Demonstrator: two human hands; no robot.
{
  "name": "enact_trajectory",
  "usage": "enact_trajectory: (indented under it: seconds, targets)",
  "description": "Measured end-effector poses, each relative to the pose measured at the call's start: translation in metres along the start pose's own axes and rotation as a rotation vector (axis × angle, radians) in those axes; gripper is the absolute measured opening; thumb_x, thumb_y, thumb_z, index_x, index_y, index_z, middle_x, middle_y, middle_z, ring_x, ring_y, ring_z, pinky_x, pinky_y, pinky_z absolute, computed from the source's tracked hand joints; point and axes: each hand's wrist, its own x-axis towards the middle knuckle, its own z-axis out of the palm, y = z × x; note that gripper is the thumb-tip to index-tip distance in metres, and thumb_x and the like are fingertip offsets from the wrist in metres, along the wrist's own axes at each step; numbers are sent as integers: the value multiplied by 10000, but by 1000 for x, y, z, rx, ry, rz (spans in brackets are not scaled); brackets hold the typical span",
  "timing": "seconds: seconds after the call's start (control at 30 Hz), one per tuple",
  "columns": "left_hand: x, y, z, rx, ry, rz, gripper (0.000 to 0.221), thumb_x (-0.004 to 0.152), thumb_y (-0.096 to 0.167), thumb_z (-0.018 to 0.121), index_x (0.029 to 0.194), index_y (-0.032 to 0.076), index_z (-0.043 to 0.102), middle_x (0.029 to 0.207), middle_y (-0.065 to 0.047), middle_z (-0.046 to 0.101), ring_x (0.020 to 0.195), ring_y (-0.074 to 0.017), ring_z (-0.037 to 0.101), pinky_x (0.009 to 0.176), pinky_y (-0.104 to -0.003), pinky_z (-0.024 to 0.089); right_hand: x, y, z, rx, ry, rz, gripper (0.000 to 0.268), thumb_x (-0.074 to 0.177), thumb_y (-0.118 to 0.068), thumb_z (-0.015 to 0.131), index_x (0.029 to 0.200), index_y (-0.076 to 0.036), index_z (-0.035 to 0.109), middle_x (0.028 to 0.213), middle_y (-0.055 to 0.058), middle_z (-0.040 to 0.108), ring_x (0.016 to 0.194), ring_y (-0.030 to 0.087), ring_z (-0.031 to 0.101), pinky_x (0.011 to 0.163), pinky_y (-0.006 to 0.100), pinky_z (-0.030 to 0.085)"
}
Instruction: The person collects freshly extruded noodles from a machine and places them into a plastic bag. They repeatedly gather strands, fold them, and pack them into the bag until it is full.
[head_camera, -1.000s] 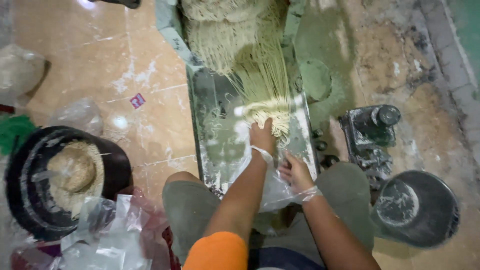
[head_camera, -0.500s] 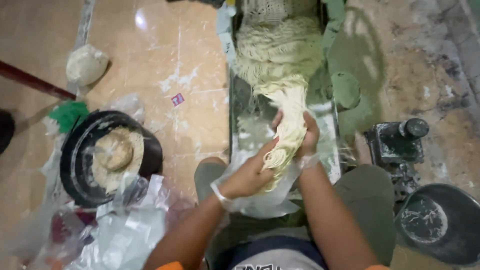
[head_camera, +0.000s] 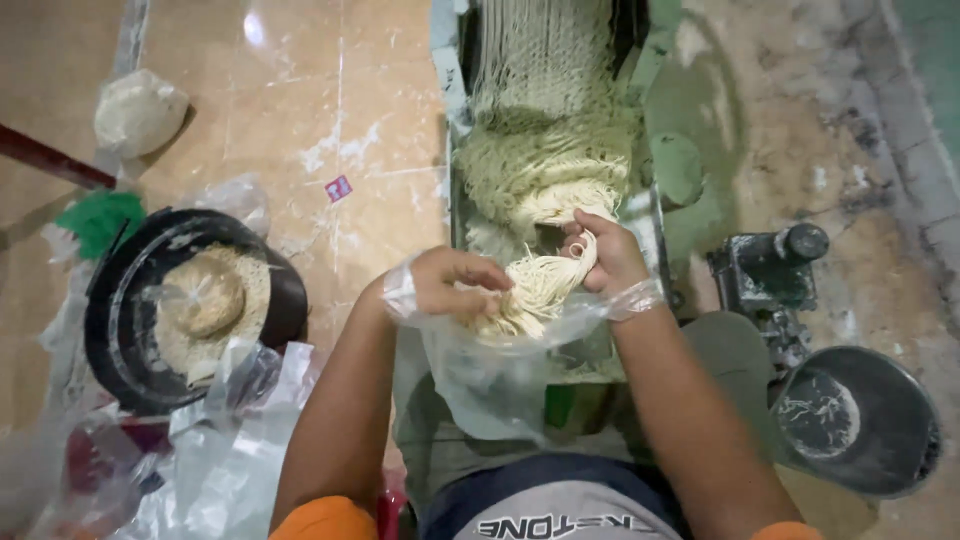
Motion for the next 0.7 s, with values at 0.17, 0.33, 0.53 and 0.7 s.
enact_trajectory:
  seconds: [0.17, 0.33, 0.53, 0.7]
  targets:
    - [56, 23, 43, -302, 467, 168, 365, 925, 279, 774, 1215, 65, 719, 1025, -148, 776, 977, -254, 757, 900, -381, 608, -54, -22, 73, -231, -278, -82, 254, 1023, -238, 582, 832, -94, 496, 497, -23, 346, 428, 120, 431, 467, 195, 371]
    - [85, 30, 75, -829, 541, -190, 914, 938, 815, 295, 969, -2, 704, 714, -124, 672, 679, -253, 710, 689, -372, 632, -97, -5, 92, -486, -294, -211, 203, 897, -20, 664, 1079, -46, 579, 626, 62, 465, 378, 139, 409, 350, 255, 347]
    - [131, -23, 98, -1882, 308, 282, 544, 1015, 432, 595, 1305, -28, 575, 1241, -222, 680, 1143, -373, 684, 979, -568, 576, -163, -22, 74, -781, -325, -265, 158, 934, -40, 679, 1033, -42, 556, 612, 94, 529, 393, 195, 539, 390, 320, 424]
    - [157, -121, 118, -1763, 817, -2, 328, 987, 350, 677, 884, 39, 673, 777, -89, 716, 660, -209, 713, 642, -276, 635, -144, -25, -26, -1924, -305, -171, 439, 948, -170, 649, 1355, -134, 487, 1161, 276, 700, 1108, 499, 666, 924, 584, 538]
